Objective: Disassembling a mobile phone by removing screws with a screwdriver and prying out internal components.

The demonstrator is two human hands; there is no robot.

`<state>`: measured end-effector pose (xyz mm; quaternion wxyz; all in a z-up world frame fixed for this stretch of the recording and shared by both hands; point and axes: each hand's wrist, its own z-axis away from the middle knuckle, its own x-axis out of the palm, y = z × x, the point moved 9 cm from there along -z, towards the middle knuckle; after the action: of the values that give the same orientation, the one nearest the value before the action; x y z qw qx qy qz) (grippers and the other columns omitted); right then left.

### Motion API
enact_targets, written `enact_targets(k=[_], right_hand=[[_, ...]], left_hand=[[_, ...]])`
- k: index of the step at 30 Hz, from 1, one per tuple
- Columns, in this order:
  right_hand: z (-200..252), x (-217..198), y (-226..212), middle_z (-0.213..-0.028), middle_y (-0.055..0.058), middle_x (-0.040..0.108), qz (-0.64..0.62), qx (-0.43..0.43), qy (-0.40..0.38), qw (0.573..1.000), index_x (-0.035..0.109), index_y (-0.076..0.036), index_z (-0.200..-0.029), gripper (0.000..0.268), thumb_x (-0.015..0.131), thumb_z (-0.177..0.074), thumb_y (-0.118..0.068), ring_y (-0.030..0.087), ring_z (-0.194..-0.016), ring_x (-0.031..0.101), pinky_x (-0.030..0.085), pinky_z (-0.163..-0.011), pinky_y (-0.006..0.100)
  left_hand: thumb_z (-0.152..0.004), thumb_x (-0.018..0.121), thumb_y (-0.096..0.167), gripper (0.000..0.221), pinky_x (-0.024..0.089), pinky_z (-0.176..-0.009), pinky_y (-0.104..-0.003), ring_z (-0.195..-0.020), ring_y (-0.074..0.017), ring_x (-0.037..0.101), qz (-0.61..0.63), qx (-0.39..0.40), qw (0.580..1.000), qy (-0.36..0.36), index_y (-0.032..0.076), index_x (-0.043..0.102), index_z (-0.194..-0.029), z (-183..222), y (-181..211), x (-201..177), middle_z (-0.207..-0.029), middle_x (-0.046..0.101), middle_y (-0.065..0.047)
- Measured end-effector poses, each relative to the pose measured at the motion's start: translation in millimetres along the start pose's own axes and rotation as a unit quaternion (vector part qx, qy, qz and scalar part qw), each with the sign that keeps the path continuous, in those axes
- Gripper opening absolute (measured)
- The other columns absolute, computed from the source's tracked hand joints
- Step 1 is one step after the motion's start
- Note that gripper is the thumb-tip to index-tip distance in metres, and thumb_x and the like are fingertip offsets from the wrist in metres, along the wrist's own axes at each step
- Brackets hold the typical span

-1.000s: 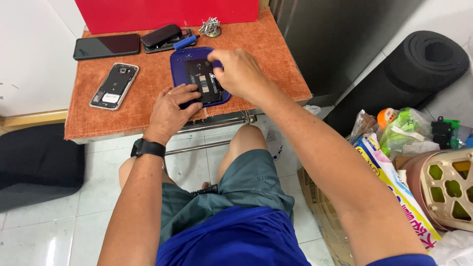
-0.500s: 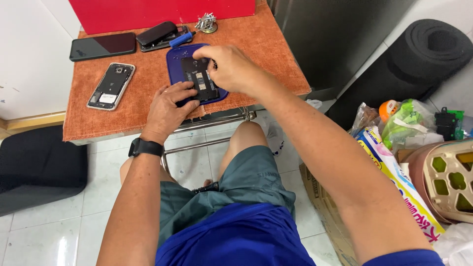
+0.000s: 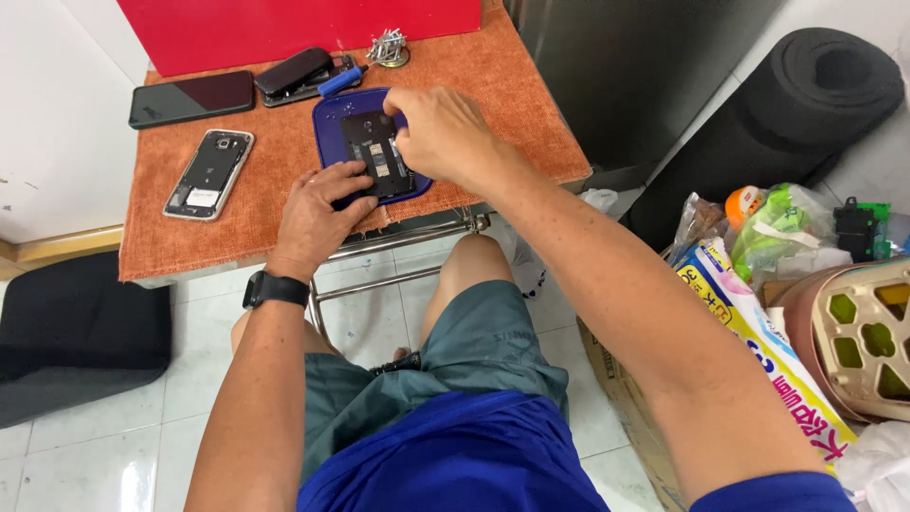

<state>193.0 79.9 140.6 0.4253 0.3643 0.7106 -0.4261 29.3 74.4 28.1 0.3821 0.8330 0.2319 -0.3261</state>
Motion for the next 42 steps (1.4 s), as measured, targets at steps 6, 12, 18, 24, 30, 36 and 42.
enact_targets(k=[6,12,18,24,30,36,42], right_hand=[[0.0,13.0,0.7,-0.095,0.004,0.069,-0.021,-0.02,0.002,1.0,0.061,-0.015,-0.114,0.02,0.058,-0.094,-0.013,0.023,-0.085,0.066,0.055,-0.089,0.051],[-1.7,6.5,-12.8,-0.105,0.009,0.073,-0.102,-0.059,-0.016,0.993,0.065,-0.014,-0.129,0.048,0.053,-0.085,-0.001,0.031,-0.099,0.068,0.053,-0.086,0.048],[0.6,1.8,-11.0,-0.113,0.007,0.072,-0.13,-0.01,-0.037,0.991,0.068,-0.017,-0.126,0.047,0.046,-0.088,0.0,0.027,-0.102,0.067,0.054,-0.083,0.045],[-6.6,13.1,-5.0,-0.118,0.015,0.074,-0.105,-0.081,0.018,0.991,0.071,-0.008,-0.121,0.034,0.056,-0.092,-0.003,0.032,-0.105,0.07,0.056,-0.086,0.046],[5.9,-3.5,-18.7,-0.121,0.008,0.072,-0.135,-0.029,-0.056,0.989,0.068,-0.017,-0.128,0.049,0.044,-0.091,0.003,0.028,-0.112,0.065,0.052,-0.092,0.045],[0.1,2.6,-12.0,-0.109,0.013,0.077,-0.087,-0.088,0.016,0.992,0.073,-0.008,-0.114,0.029,0.057,-0.091,-0.001,0.031,-0.097,0.071,0.057,-0.083,0.048],[0.8,12.9,-12.5,-0.109,0.009,0.073,-0.09,-0.061,-0.049,0.993,0.069,-0.014,-0.125,0.039,0.051,-0.092,-0.002,0.03,-0.097,0.067,0.054,-0.079,0.048]], left_hand=[[-0.094,0.076,0.031,0.026,0.029,-0.114,-0.046,-0.134,-0.0189,0.057,0.008,-0.01,1.0,-0.008,0.017,0.079,-0.116,0.9,3.4,-2.1,-0.136,0.069,0.0],[-0.095,0.074,0.031,0.027,0.03,-0.114,-0.047,-0.134,-0.0195,0.057,0.004,-0.018,1.0,-0.017,0.017,0.078,-0.117,0.8,4.7,-3.2,-0.137,0.069,0.0],[-0.095,0.073,0.032,0.028,0.029,-0.114,-0.049,-0.135,-0.0228,0.056,0.002,-0.018,1.0,-0.021,0.017,0.078,-0.119,0.1,3.8,-1.9,-0.139,0.068,-0.001],[-0.095,0.074,0.033,0.031,0.028,-0.116,-0.048,-0.138,-0.024,0.054,0.005,-0.021,0.999,-0.025,0.019,0.077,-0.122,0.9,0.2,0.7,-0.139,0.068,0.0],[-0.09,0.078,0.037,0.049,0.028,-0.119,-0.05,-0.137,-0.0183,0.055,0.01,-0.028,0.999,-0.024,0.02,0.068,-0.135,-1.4,5.3,-5.3,-0.149,0.06,-0.001],[-0.092,0.076,0.039,0.051,0.028,-0.119,-0.055,-0.141,-0.0211,0.051,-0.003,-0.03,0.999,-0.033,0.022,0.066,-0.139,-2.1,4.4,-2.7,-0.153,0.056,0.0],[-0.091,0.078,0.029,0.049,0.031,-0.12,-0.048,-0.144,-0.0218,0.048,0.036,-0.038,0.998,-0.031,0.019,0.067,-0.138,-2.4,4.2,-5.3,-0.155,0.053,-0.004]])
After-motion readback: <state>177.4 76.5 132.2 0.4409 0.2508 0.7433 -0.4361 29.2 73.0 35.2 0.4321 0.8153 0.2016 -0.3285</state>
